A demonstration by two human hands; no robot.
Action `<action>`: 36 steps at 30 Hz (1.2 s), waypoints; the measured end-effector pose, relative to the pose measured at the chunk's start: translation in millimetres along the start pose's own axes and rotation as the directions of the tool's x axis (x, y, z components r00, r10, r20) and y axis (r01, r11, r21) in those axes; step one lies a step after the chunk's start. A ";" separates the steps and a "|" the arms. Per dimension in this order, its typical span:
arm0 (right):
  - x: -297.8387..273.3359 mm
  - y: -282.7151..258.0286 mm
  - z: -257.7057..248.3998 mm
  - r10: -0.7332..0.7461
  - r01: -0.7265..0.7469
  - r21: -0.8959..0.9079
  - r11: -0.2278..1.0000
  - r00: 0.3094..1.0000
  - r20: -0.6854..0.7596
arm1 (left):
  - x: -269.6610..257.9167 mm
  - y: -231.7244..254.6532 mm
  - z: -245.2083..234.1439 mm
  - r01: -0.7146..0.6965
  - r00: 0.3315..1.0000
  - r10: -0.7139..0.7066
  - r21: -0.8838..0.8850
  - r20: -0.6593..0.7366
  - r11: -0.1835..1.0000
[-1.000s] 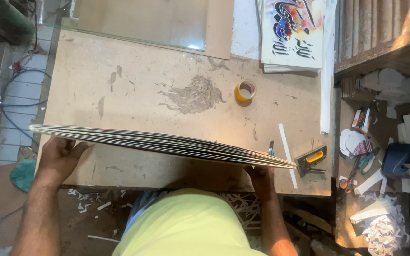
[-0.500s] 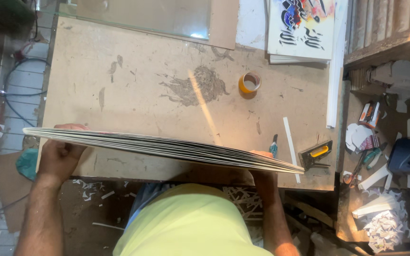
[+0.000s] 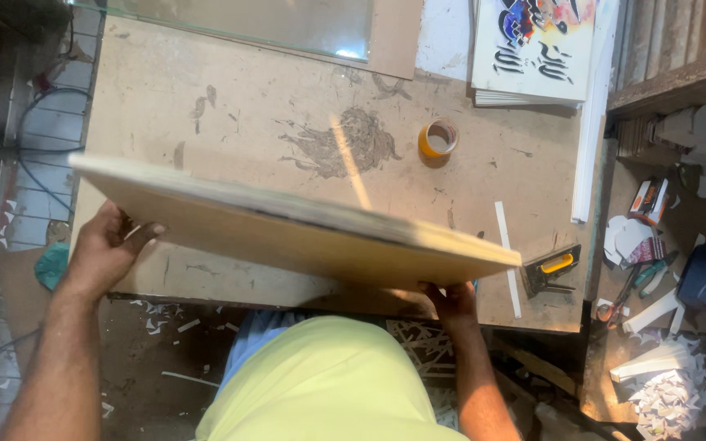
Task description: The person uses a utility knife and a straight edge to cut strips from a large piece of cardboard. They repeatedly measure, align, and cut along the edge, then stack the trimmed pieces and discard the offcuts.
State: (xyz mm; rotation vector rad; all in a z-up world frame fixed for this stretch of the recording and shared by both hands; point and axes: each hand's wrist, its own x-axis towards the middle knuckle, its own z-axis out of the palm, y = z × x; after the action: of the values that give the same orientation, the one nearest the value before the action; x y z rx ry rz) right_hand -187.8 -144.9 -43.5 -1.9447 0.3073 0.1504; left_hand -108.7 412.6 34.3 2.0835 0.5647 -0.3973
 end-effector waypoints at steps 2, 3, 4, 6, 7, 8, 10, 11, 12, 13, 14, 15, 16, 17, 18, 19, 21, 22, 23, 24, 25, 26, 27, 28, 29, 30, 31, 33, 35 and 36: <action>-3.0 -4.5 -2.5 0.219 -0.225 0.162 0.961 0.974 0.054 | 8.4 10.3 -6.4 -0.013 0.997 0.011 0.019 0.075 1.000; -1.9 -6.5 -2.6 0.237 -0.245 0.143 0.959 0.969 0.073 | 15.0 14.4 -10.1 -0.052 0.991 0.048 0.027 0.125 0.998; 0.3 -8.2 -0.5 0.257 -0.268 0.122 0.956 0.962 0.094 | 22.7 16.9 -12.9 -0.088 0.981 0.080 0.033 0.176 0.996; 3.2 -10.8 4.9 0.244 -0.282 0.213 0.935 0.952 0.186 | 48.0 23.0 -9.7 0.000 0.962 -0.035 0.129 0.272 0.992; 3.9 -12.3 7.5 0.234 -0.292 0.258 0.921 0.944 0.232 | 61.0 25.3 -5.9 0.041 0.945 -0.096 0.179 0.313 0.983; 4.8 -14.1 10.8 0.327 -0.386 0.214 0.897 0.908 0.264 | 73.6 27.3 -0.3 0.048 0.926 -0.130 0.228 0.355 0.972; 10.7 -18.1 19.4 0.499 -0.555 0.118 0.823 0.807 0.315 | 94.0 29.5 9.7 0.052 0.881 -0.197 0.325 0.430 0.944; 12.3 -20.1 21.7 0.488 -0.544 0.128 0.829 0.816 0.311 | 99.6 28.8 10.4 0.076 0.883 -0.234 0.369 0.407 0.926; 13.7 -21.9 22.4 0.477 -0.534 0.135 0.834 0.823 0.307 | 103.4 28.2 12.3 0.101 0.883 -0.272 0.410 0.383 0.906; 14.4 -23.2 22.8 0.467 -0.524 0.142 0.840 0.830 0.304 | 106.5 28.1 13.3 0.126 0.882 -0.308 0.450 0.357 0.884; 12.5 -23.8 22.0 0.475 -0.531 0.132 0.837 0.826 0.305 | 107.3 27.3 13.4 0.151 0.877 -0.330 0.453 0.348 0.879; 11.2 -23.9 21.5 0.483 -0.537 0.122 0.835 0.821 0.306 | 107.3 26.7 12.6 0.176 0.872 -0.352 0.456 0.339 0.873; 15.5 -23.6 20.9 0.481 -0.534 0.113 0.838 0.821 0.307 | 107.2 27.1 13.9 0.198 0.872 -0.368 0.454 0.324 0.869; 15.6 -23.6 21.5 0.458 -0.525 0.164 0.835 0.829 0.322 | 103.3 25.7 18.1 0.174 0.909 -0.306 0.410 0.282 0.895; 15.4 -24.8 23.5 0.428 -0.512 0.216 0.831 0.838 0.340 | 98.8 24.8 20.3 0.148 0.942 -0.243 0.367 0.229 0.918; 16.0 -26.4 24.2 0.398 -0.500 0.267 0.824 0.846 0.356 | 95.0 23.9 22.7 0.118 0.968 -0.181 0.325 0.172 0.938; 13.9 -27.2 23.0 0.433 -0.547 0.265 0.794 0.815 0.386 | 80.2 14.2 37.1 -0.028 0.962 0.129 0.381 -0.242 0.924; 15.2 -27.3 22.6 0.447 -0.569 0.260 0.780 0.798 0.405 | 69.8 6.7 47.5 -0.076 0.858 0.279 0.431 -0.431 0.899; 16.8 -27.0 22.9 0.419 -0.555 0.280 0.784 0.805 0.421 | 58.1 -1.1 64.0 -0.051 0.820 0.213 0.302 -0.531 0.952; 16.5 -26.3 21.4 0.393 -0.544 0.298 0.784 0.808 0.439 | 42.7 -9.0 88.4 -0.036 0.774 0.133 0.167 -0.619 0.985; 15.2 -25.0 20.2 0.368 -0.534 0.317 0.784 0.810 0.457 | 25.2 -16.0 115.3 -0.033 0.721 0.044 0.029 -0.691 0.999; 16.3 -23.6 18.1 0.364 -0.548 0.337 0.765 0.800 0.476 | 2.5 -22.6 148.2 -0.050 0.701 0.055 0.027 -0.711 0.998; 16.0 -22.0 15.7 0.361 -0.563 0.356 0.746 0.790 0.495 | -23.1 -26.7 183.9 -0.068 0.681 0.066 0.026 -0.729 0.997; 16.2 -20.7 15.2 0.356 -0.579 0.373 0.725 0.779 0.516 | -48.7 -26.2 222.9 -0.061 0.653 0.123 0.110 -0.748 0.992; 18.2 -19.6 13.6 0.365 -0.586 0.345 0.733 0.768 0.527 | -76.2 -22.7 261.1 -0.157 0.657 0.076 -0.038 -0.750 0.987; 20.6 -18.7 15.4 0.371 -0.588 0.326 0.740 0.762 0.531 | -98.3 -15.1 296.6 -0.227 0.663 -0.006 -0.208 -0.749 0.951; 24.7 -17.8 18.1 0.376 -0.589 0.307 0.747 0.756 0.535 | -119.7 -6.4 327.7 -0.126 0.727 -0.206 -0.422 -0.655 0.898; 22.6 -12.9 17.1 0.428 -0.627 0.258 0.735 0.724 0.541 | -157.4 12.1 378.3 0.072 0.808 -0.455 -0.705 -0.374 0.706; 25.2 -5.6 16.3 0.435 -0.623 0.248 0.742 0.729 0.529 | -172.7 30.6 412.6 0.145 0.835 -0.522 -0.847 -0.172 0.511; 25.6 -4.7 18.5 0.419 -0.603 0.261 0.754 0.747 0.515 | -177.9 39.6 423.0 0.147 0.840 -0.532 -0.900 -0.105 0.410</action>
State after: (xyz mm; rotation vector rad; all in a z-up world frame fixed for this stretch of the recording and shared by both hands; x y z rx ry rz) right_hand -161.2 -129.8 -52.8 -1.3038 0.5427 0.8163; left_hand -264.3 -6.1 -77.8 0.9846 1.1737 0.1117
